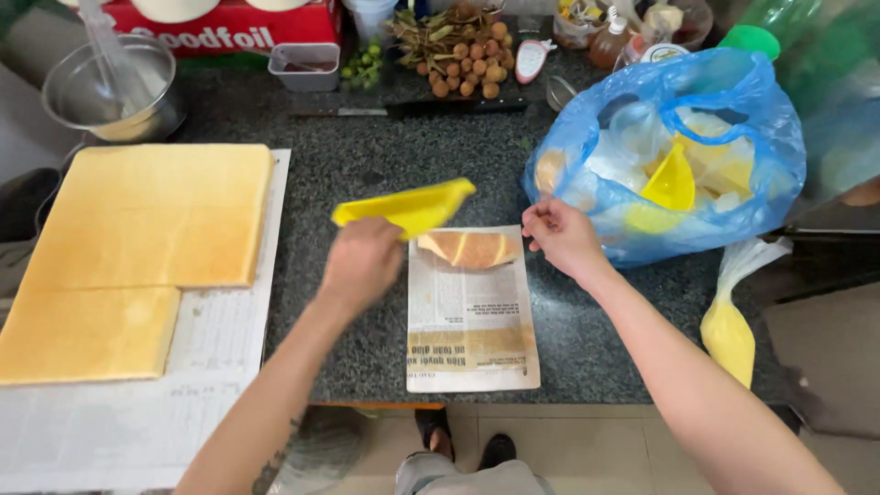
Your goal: The person places pieces of cake onto newspaper sheets and wraps them, then places the wrapped cake into clear plastic bags.
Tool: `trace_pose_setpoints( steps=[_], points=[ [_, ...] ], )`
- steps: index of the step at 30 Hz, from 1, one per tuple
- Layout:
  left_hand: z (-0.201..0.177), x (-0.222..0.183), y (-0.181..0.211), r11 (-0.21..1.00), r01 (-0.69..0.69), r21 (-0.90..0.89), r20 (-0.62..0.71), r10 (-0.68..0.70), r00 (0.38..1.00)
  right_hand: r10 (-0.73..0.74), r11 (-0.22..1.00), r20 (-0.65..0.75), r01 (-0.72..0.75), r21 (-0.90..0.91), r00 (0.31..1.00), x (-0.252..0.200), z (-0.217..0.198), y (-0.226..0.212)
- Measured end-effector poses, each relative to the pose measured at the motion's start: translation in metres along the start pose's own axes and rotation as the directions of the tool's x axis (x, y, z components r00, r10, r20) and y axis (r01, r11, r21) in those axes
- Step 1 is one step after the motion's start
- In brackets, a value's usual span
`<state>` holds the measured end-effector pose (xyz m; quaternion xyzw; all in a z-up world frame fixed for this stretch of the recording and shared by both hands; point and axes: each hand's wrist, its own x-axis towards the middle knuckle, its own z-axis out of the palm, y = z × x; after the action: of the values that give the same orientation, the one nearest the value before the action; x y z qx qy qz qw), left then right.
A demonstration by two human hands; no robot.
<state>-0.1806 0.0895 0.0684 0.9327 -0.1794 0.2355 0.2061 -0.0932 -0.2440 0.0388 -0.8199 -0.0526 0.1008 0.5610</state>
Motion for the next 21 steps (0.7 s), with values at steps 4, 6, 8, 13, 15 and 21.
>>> trace_pose_setpoints(
  steps=[4,6,8,13,15,21],
  points=[
    [-0.005,-0.019,0.062,0.989,-0.109,-0.098,0.038,0.113,0.993,0.045,0.999,-0.012,-0.046,-0.009,0.999,-0.015,-0.009,0.003],
    [-0.004,-0.028,0.084,0.966,-0.205,-0.156,0.091,0.221,0.971,0.035,0.998,-0.028,-0.037,-0.056,0.999,-0.022,-0.014,0.006],
    [0.003,-0.036,0.099,0.965,-0.216,-0.148,0.143,0.237,0.961,0.043,0.995,-0.032,-0.046,-0.085,0.999,-0.029,-0.016,0.009],
    [0.029,-0.053,0.109,0.969,-0.221,-0.113,0.262,0.243,0.934,0.111,0.983,-0.058,-0.118,-0.139,0.992,-0.054,-0.018,0.013],
    [0.04,-0.056,0.105,0.978,-0.192,-0.088,0.282,0.209,0.936,0.154,0.948,-0.044,-0.16,-0.274,0.987,-0.064,-0.021,0.016],
    [0.068,-0.069,0.092,0.988,-0.15,-0.022,0.364,0.148,0.92,0.289,0.918,0.017,-0.272,-0.289,0.957,-0.074,-0.025,0.064]
  ],
)
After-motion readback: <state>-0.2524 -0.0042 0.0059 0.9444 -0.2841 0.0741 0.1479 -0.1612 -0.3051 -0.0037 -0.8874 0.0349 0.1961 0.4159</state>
